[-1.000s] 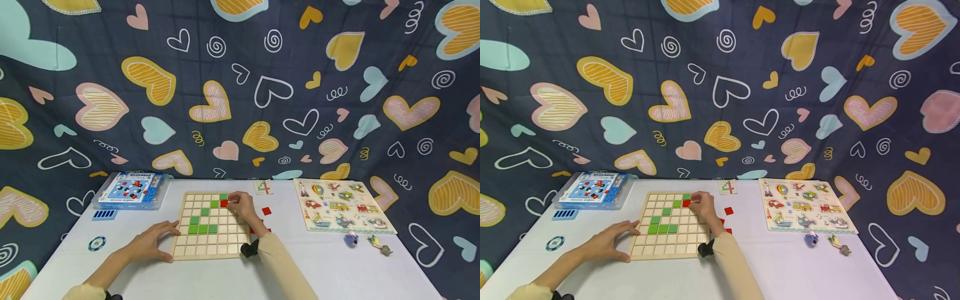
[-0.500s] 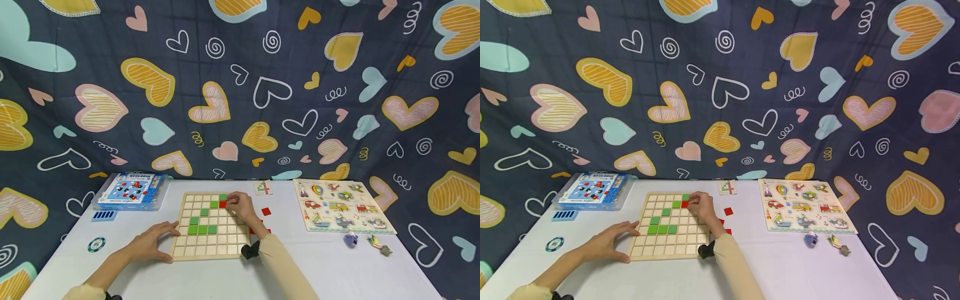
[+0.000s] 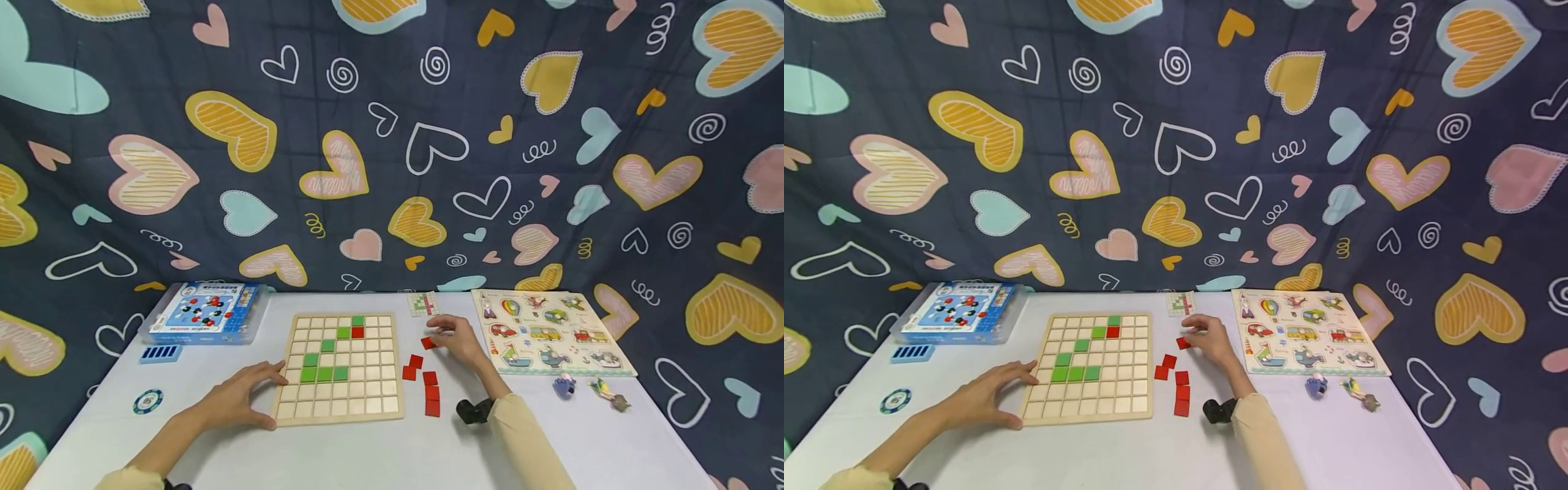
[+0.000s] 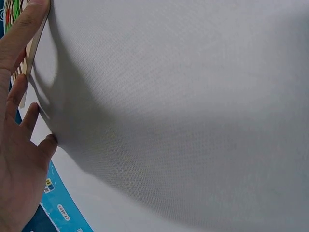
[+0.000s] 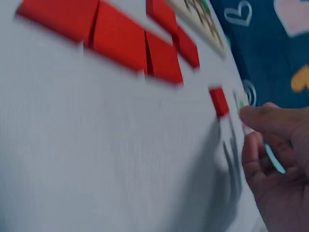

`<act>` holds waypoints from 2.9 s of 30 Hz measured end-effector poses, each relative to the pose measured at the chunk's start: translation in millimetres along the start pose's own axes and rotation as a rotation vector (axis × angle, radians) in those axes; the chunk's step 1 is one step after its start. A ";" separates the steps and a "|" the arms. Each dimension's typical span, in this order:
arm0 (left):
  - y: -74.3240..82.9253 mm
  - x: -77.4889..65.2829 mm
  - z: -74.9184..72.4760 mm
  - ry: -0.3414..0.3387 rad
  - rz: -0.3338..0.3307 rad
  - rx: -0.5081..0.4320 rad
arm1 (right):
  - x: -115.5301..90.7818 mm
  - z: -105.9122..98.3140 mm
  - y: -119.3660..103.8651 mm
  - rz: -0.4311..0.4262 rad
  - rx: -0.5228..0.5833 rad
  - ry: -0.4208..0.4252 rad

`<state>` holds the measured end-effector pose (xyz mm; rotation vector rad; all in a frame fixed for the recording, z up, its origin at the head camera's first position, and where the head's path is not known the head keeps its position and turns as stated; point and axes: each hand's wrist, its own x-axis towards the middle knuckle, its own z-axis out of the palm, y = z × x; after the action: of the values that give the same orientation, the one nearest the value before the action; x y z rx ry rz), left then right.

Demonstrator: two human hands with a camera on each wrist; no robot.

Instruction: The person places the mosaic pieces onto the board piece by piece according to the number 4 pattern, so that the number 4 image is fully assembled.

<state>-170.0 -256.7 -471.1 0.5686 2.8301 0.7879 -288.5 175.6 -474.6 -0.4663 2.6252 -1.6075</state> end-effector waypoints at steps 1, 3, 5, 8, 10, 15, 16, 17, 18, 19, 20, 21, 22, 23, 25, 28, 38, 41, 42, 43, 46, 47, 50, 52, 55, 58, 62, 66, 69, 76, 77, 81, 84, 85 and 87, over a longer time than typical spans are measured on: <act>-0.1 -0.5 -0.1 0.002 -0.006 -0.003 | -1.6 -5.0 3.2 0.021 -0.018 -0.001; -0.8 -0.8 -0.1 -0.001 -0.003 -0.005 | -3.8 -12.9 8.2 0.054 -0.055 -0.031; -0.9 0.0 -0.2 -0.004 0.001 -0.004 | -4.9 -17.7 12.2 0.066 -0.091 -0.062; -1.2 0.5 -1.0 -0.006 0.003 0.001 | -4.3 -18.8 15.5 0.044 -0.114 -0.108; -1.0 0.1 -1.9 -0.002 -0.006 0.002 | -3.1 -17.0 17.2 0.036 -0.107 -0.115; -0.8 -0.5 -3.0 -0.009 -0.008 -0.004 | -2.4 -12.0 20.5 0.036 -0.097 -0.095; -0.7 -0.4 -2.8 -0.011 -0.005 -0.003 | -3.0 -11.5 21.1 0.028 -0.104 -0.095; -0.6 -0.3 -2.5 -0.012 0.000 -0.002 | -3.6 -11.2 21.4 0.028 -0.107 -0.094; -0.5 -0.3 -2.0 -0.011 0.002 0.001 | -4.1 -11.1 21.7 0.029 -0.113 -0.096; -0.5 -0.1 -1.9 -0.008 0.002 0.003 | -3.9 -11.2 21.5 0.026 -0.118 -0.102; -0.7 0.1 -1.9 -0.006 0.008 0.007 | -3.7 -11.4 21.3 0.019 -0.121 -0.109; -0.9 0.2 -1.8 -0.003 0.010 0.010 | -3.4 -11.5 21.2 0.011 -0.126 -0.118; -1.2 0.4 -1.8 0.000 0.013 0.013 | -3.0 -11.6 21.3 0.001 -0.131 -0.126; -1.6 0.6 -1.7 0.003 0.016 0.013 | -2.6 -11.9 21.3 0.003 -0.129 -0.131; -2.4 1.1 -1.4 0.004 0.023 0.011 | -2.7 -12.0 21.6 0.001 -0.132 -0.126; -3.0 1.5 -1.5 0.007 0.039 0.001 | -5.1 -11.3 22.7 0.007 -0.101 -0.082; -2.4 0.4 -2.5 0.019 0.054 0.002 | -18.3 8.3 11.3 0.104 0.118 0.117; -1.3 0.0 -3.0 0.019 0.053 -0.002 | -19.1 17.8 4.0 0.114 0.139 0.126; -1.0 -0.2 -3.1 0.018 0.051 -0.003 | -19.1 21.1 1.6 0.116 0.151 0.123; -0.8 -0.4 -3.0 0.017 0.049 -0.005 | -19.5 24.4 -0.9 0.112 0.159 0.121; -0.5 -0.5 -2.3 0.012 0.036 -0.009 | -18.6 34.0 -8.1 0.122 0.197 0.108; -0.6 -0.5 -2.0 0.010 0.032 -0.010 | -18.1 37.0 -10.6 0.125 0.206 0.104; -1.2 -0.6 -1.1 0.005 0.020 -0.013 | -15.7 46.0 -17.7 0.131 0.206 0.094; -1.7 -0.7 -0.6 0.005 0.017 -0.013 | -13.2 51.7 -20.7 0.119 0.199 0.086; -2.0 -0.7 -0.5 0.008 0.017 -0.009 | -9.2 60.3 -25.2 0.091 0.206 0.071; -1.7 -0.4 -0.9 0.011 0.018 -0.006 | -4.7 69.1 -29.5 0.071 0.213 0.055; -1.6 -0.3 -1.2 0.015 0.019 -0.003 | 0.5 81.4 -36.3 0.054 0.187 0.034; -2.5 -0.7 -0.9 0.023 0.028 -0.004 | 4.9 92.5 -40.6 0.008 0.134 0.017; -2.4 -1.3 -0.2 0.026 0.036 -0.005 | 6.6 98.3 -43.4 -0.024 0.098 0.009; -0.4 -1.7 -1.6 0.009 0.002 -0.007 | 11.3 105.6 -47.7 -0.076 0.022 0.003; -0.2 -1.7 -1.8 0.006 -0.002 -0.009 | 12.0 106.4 -48.0 -0.082 0.019 0.001; -0.2 -1.5 -1.9 -0.003 -0.014 -0.008 | 13.9 109.5 -49.4 -0.080 0.034 -0.007; 0.1 -1.3 -1.7 -0.003 -0.020 -0.006 | 14.5 110.8 -51.8 -0.085 0.040 -0.007; 0.3 -1.4 -1.6 -0.003 -0.020 -0.005 | 14.7 111.5 -52.8 -0.088 0.037 -0.006; 0.3 -1.5 -1.7 0.000 -0.017 -0.004 | 15.0 112.9 -54.3 -0.094 0.044 -0.010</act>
<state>-168.9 -257.8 -469.5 0.5427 2.8287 0.7900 -269.8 50.9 -477.8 -0.6032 2.5911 -1.6808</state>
